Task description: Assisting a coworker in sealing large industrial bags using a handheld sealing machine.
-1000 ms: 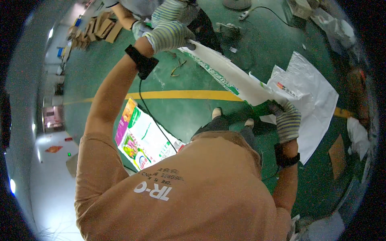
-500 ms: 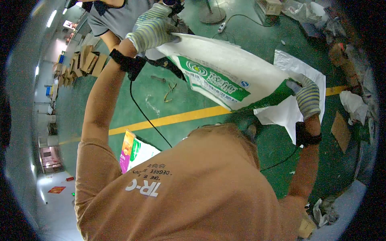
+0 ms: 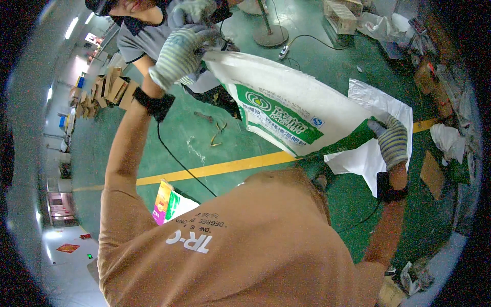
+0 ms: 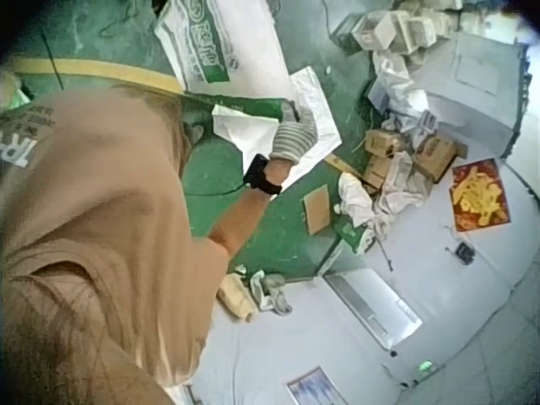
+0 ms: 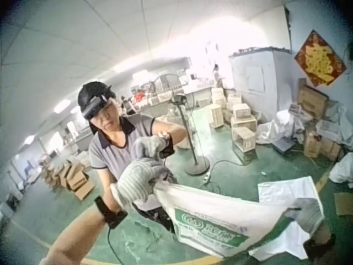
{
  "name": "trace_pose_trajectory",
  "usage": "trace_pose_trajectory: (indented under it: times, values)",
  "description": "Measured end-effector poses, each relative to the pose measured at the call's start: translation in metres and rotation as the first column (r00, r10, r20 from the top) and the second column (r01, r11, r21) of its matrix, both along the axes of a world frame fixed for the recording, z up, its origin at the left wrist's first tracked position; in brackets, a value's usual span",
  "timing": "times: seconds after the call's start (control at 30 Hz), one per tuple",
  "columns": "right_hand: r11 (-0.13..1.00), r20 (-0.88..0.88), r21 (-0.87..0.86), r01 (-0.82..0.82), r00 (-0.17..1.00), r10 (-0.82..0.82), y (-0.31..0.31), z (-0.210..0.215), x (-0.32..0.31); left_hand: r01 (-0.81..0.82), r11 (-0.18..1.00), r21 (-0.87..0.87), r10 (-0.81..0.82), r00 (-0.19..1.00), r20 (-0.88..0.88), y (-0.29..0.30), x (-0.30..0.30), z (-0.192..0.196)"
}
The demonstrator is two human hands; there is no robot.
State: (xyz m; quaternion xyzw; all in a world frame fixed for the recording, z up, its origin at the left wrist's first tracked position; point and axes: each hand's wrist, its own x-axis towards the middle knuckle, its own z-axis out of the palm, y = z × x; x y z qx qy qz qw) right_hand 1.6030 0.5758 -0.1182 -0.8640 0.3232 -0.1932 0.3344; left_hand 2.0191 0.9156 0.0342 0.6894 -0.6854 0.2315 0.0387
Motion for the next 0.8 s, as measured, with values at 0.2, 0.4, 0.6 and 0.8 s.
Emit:
trace_pose_trajectory:
  times: [0.2, 0.4, 0.6, 0.8]
  values:
    - [0.972, -0.168, -0.225, -0.069, 0.985, 0.031, 0.014, 0.016, -0.003, 0.155, 0.985, -0.079, -0.168, 0.964, -0.206, -0.031, -0.085, -0.058]
    - [0.972, 0.000, 0.236, 0.020, 1.000, -0.021, 0.012, -0.004, 0.001, -0.147, 0.989, 0.034, 0.151, 0.952, -0.268, -0.049, -0.108, -0.086]
    - [0.975, -0.022, 0.207, -0.075, 0.996, 0.082, 0.003, 0.004, 0.006, -0.176, 0.915, 0.362, 0.228, 0.968, -0.106, -0.049, -0.051, -0.043]
    - [0.996, -0.153, -0.005, -0.086, 0.985, 0.084, 0.006, -0.005, 0.005, -0.075, 0.865, 0.496, 0.177, 0.971, -0.162, -0.024, -0.009, -0.033]
